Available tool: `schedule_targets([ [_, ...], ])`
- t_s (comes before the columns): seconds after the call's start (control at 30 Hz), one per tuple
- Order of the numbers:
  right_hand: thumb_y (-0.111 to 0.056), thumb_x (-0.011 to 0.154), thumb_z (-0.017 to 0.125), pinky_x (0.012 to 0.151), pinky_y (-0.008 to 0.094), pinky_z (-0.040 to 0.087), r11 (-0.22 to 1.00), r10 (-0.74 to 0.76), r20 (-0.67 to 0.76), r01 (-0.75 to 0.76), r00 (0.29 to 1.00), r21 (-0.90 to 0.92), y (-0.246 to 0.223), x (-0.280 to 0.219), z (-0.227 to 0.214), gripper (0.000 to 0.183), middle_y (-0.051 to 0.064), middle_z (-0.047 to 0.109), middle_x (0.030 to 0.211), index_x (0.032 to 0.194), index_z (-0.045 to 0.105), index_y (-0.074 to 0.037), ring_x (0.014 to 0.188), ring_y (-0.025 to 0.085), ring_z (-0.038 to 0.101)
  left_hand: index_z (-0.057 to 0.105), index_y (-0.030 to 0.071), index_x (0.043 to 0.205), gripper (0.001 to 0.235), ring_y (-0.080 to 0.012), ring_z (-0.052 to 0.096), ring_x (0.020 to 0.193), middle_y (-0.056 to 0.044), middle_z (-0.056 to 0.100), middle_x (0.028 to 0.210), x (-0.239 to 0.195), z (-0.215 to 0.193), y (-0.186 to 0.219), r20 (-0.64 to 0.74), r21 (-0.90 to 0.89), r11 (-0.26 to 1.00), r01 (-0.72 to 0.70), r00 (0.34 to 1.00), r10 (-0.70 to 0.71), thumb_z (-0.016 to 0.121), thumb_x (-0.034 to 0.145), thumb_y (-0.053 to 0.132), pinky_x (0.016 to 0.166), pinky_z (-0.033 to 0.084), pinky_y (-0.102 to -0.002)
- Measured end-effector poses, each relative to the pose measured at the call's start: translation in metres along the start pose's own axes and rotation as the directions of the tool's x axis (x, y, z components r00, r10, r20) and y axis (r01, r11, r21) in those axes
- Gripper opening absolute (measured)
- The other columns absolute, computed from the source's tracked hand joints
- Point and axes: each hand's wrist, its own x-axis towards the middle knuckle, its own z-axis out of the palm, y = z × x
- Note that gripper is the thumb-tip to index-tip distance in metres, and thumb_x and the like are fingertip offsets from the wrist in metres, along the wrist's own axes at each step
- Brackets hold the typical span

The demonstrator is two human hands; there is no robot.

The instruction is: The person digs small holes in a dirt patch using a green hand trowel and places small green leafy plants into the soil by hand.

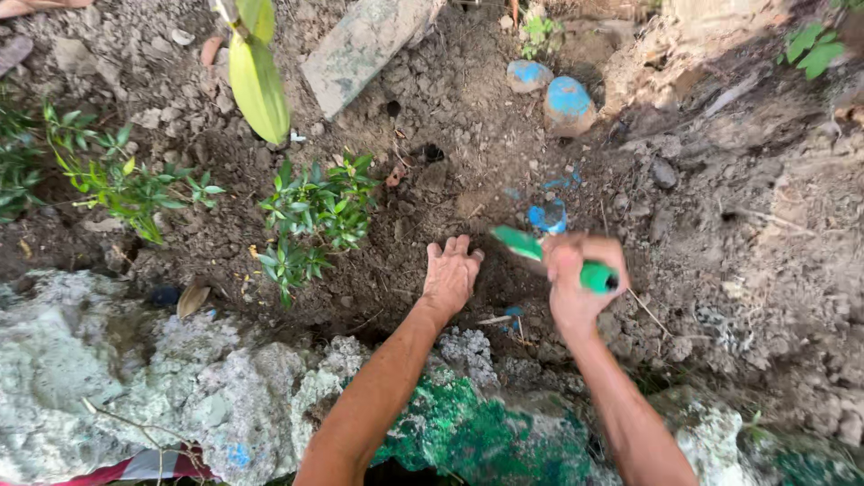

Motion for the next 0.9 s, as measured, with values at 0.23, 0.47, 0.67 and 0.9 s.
schedule_targets([
  [0.23,-0.018,0.108,0.068,0.065,0.036,0.05,0.97,0.138,0.0,-0.136,0.99,0.203,-0.008,0.002,-0.017,0.023,0.007,0.058,0.072,0.102,0.049,-0.005,0.062,0.017,0.054,0.069,0.015,0.123,0.043,-0.0292,0.051,0.121,-0.012,0.056,0.126,-0.001,-0.007,0.001,-0.052,-0.006,1.0,-0.001,0.999,0.001,0.069,0.081,0.008,0.093,0.039,-0.051],
  [0.47,-0.024,0.104,0.066,0.077,0.043,0.057,0.679,0.488,0.095,-0.309,0.868,-0.666,-0.071,0.03,-0.096,0.019,0.015,0.074,0.101,0.116,0.071,-0.01,0.084,0.023,0.07,0.069,0.015,0.123,0.045,-0.028,0.052,0.122,-0.011,0.057,0.124,-0.006,-0.003,-0.002,-0.093,-0.062,0.998,-0.029,0.995,0.023,0.07,0.079,0.005,0.093,0.04,-0.049],
  [0.67,-0.028,0.084,0.074,0.059,0.036,0.063,0.396,0.708,0.361,0.082,0.606,-0.914,-0.087,0.026,-0.116,0.039,0.014,0.078,0.106,0.121,0.074,-0.015,0.068,0.02,0.075,0.069,0.015,0.125,0.049,-0.0286,0.051,0.122,-0.013,0.057,0.126,-0.005,0.0,0.0,-0.089,-0.063,0.998,-0.014,0.996,0.008,0.07,0.077,0.004,0.094,0.039,-0.05],
  [0.9,-0.028,0.086,0.071,0.057,0.041,0.063,0.273,0.724,0.36,0.235,0.588,-0.933,-0.126,-0.007,-0.117,0.044,0.015,0.076,0.112,0.13,0.069,-0.026,0.054,0.025,0.071,0.069,0.015,0.125,0.047,-0.0285,0.051,0.125,-0.013,0.056,0.13,-0.004,0.002,-0.003,-0.075,-0.074,0.997,-0.024,0.997,0.019,0.07,0.079,0.005,0.094,0.04,-0.051],
])
